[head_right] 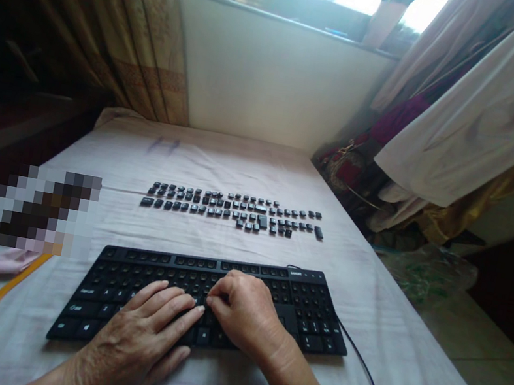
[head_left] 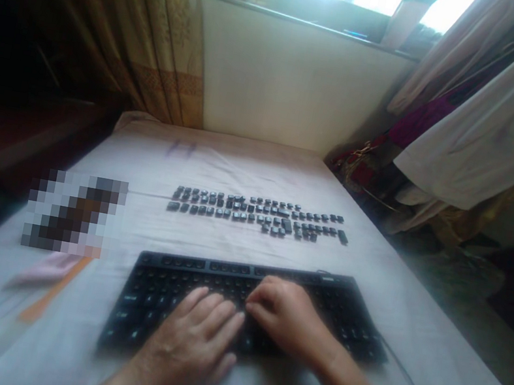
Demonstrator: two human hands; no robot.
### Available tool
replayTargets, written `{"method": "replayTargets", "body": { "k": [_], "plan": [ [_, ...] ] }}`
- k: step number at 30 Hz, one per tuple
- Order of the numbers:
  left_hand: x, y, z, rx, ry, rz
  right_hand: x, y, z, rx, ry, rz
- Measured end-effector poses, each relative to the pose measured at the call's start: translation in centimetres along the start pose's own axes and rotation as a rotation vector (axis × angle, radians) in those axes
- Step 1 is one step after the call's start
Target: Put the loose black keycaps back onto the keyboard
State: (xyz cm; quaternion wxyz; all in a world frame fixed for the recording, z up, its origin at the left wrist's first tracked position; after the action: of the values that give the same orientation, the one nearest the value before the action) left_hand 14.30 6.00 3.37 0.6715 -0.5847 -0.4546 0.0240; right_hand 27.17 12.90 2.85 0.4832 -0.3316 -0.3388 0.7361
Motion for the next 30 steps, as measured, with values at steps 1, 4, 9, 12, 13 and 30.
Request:
{"method": "replayTargets", "body": {
  "k": [1,4,9,12,13,30],
  "plan": [
    [-0.02,0.01,-0.01,0.003,0.002,-0.004,0.0,0.01,-0.01,-0.001,-0.002,-0.001],
    [-0.1,0.16,-0.05,0.018,0.006,0.0,0.03,0.0,-0.02,-0.003,-0.003,-0.001],
    [-0.45,0.57,-0.03,0.065,0.021,0.013,0.07,-0.09,0.03,0.022,-0.002,0.002],
    [-0.59,0.63,0.05,0.092,0.047,-0.01,0.15,-0.12,0.04,0.045,-0.014,-0.007],
    [-0.59,0.58,0.07,0.097,0.059,-0.027,0.2,-0.14,0.01,0.053,-0.016,-0.012],
    [-0.65,0.37,0.17,0.136,0.139,-0.182,0.13,-0.3,0.24,0.05,-0.026,-0.039]
  ]
}}
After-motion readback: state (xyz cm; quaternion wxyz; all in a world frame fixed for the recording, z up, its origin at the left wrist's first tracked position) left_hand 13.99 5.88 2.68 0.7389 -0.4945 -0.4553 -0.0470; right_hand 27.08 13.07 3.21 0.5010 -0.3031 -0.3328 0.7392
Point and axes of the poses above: each hand's wrist, its own x-axis towards the middle knuckle, its own y-axis out of the palm, z = x × y, the point moved 8 cm from there along x, towards the middle knuckle, and after that the axes turned 1 degree about -z, right-handed, at the moved point
